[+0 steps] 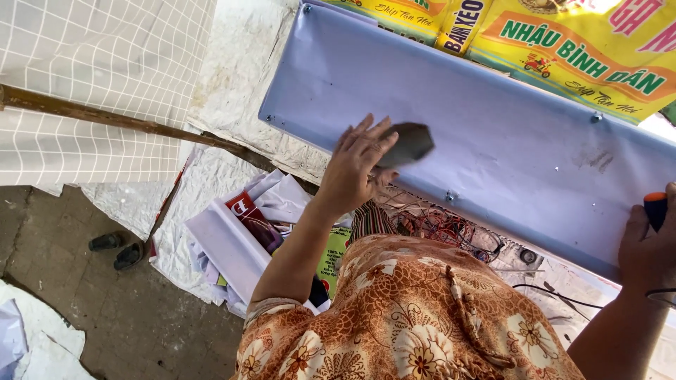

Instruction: Fixing screws into a plastic frame using a manual screwdriver.

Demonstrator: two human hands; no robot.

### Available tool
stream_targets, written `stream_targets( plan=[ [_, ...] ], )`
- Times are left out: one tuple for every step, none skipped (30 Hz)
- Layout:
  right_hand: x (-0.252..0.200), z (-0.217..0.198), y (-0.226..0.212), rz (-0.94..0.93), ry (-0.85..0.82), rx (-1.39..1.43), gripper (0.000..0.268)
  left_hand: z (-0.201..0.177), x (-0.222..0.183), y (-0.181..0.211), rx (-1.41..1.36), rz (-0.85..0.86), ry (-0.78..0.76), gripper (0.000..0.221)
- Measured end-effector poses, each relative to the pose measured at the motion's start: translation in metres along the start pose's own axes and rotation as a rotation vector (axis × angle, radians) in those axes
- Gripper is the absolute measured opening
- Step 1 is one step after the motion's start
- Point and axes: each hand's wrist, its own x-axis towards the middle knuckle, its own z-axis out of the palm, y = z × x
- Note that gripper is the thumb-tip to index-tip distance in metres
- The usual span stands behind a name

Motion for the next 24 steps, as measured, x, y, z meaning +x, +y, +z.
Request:
stream_targets(
  plan=[
    [0.001,-0.002,-0.002,-0.005,0.011,0.040,0.047,0.000,-0.003,0.005,0.025,0.005,-0.059,0.065],
    [0.003,-0.003,-0.003,-0.002,0.011,0.039,0.047,-0.004,0.001,-0.007,0.024,0.007,-0.060,0.065],
    [0.003,-0.004,-0.004,-0.003,0.014,0.039,0.046,-0.007,0.004,-0.019,0.135,-0.034,0.080,0.056],
    [0.004,-0.004,-0.005,-0.003,0.017,0.038,0.045,-0.010,0.007,-0.031,0.245,-0.074,0.221,0.049],
    [0.002,-0.002,-0.002,-0.001,0.021,0.037,0.045,-0.013,0.005,-0.046,0.245,-0.070,0.224,0.049],
    [0.000,0.000,0.000,0.001,0.017,-0.044,0.046,-0.016,0.004,-0.062,0.359,-0.230,0.235,0.037],
    [-0.002,0.003,0.002,0.005,0.014,-0.126,0.046,-0.020,0.003,-0.078,0.473,-0.391,0.245,0.026],
    [0.001,-0.001,-0.002,0.009,0.019,-0.126,0.046,-0.026,0.006,-0.076,0.473,-0.386,0.249,0.026],
    [0.003,-0.006,-0.005,0.004,0.026,-0.117,0.047,-0.033,0.009,-0.074,0.455,-0.420,0.227,0.027],
    [0.005,-0.011,-0.009,-0.001,0.032,-0.107,0.048,-0.039,0.012,-0.072,0.436,-0.455,0.205,0.027],
    [0.005,-0.012,-0.010,0.003,0.036,-0.107,0.048,-0.038,0.013,-0.073,0.437,-0.449,0.207,0.027],
    [0.005,-0.012,-0.010,0.008,0.026,-0.073,0.048,-0.038,0.015,-0.074,0.413,-0.475,0.196,0.026],
    [0.005,-0.013,-0.011,0.015,0.017,-0.040,0.048,-0.038,0.017,-0.076,0.388,-0.498,0.184,0.025],
    [0.005,-0.011,-0.011,0.021,0.021,-0.040,0.048,-0.037,0.020,-0.078,0.389,-0.491,0.185,0.025],
    [0.004,-0.009,-0.010,0.019,0.028,-0.049,0.048,-0.035,0.020,-0.079,0.387,-0.493,0.179,0.023],
    [0.003,-0.008,-0.008,0.017,0.034,-0.059,0.049,-0.033,0.021,-0.080,0.386,-0.496,0.174,0.020],
    [0.006,-0.012,-0.012,0.020,0.038,-0.062,0.049,-0.033,0.023,-0.080,0.383,-0.491,0.176,0.020],
    [0.008,-0.016,-0.016,0.039,0.039,-0.030,0.048,-0.033,0.025,-0.080,0.380,-0.497,0.164,0.018],
    [0.010,-0.020,-0.020,0.054,0.036,0.003,0.048,-0.033,0.023,-0.080,0.378,-0.509,0.150,0.017],
    [0.009,-0.019,-0.018,0.053,0.036,0.001,0.048,-0.032,0.024,-0.082,0.376,-0.509,0.150,0.017],
    [0.008,-0.017,-0.016,0.056,0.030,-0.046,0.048,-0.032,0.023,-0.083,0.380,-0.503,0.151,0.015],
    [0.008,-0.016,-0.015,0.058,0.024,-0.093,0.049,-0.031,0.023,-0.084,0.383,-0.497,0.153,0.013],
    [0.008,-0.017,-0.016,0.056,0.024,-0.092,0.049,-0.031,0.023,-0.085,0.385,-0.499,0.154,0.013],
    [0.009,-0.018,-0.017,0.052,0.026,-0.058,0.049,-0.031,0.023,-0.086,0.380,-0.502,0.149,0.013]
  ],
)
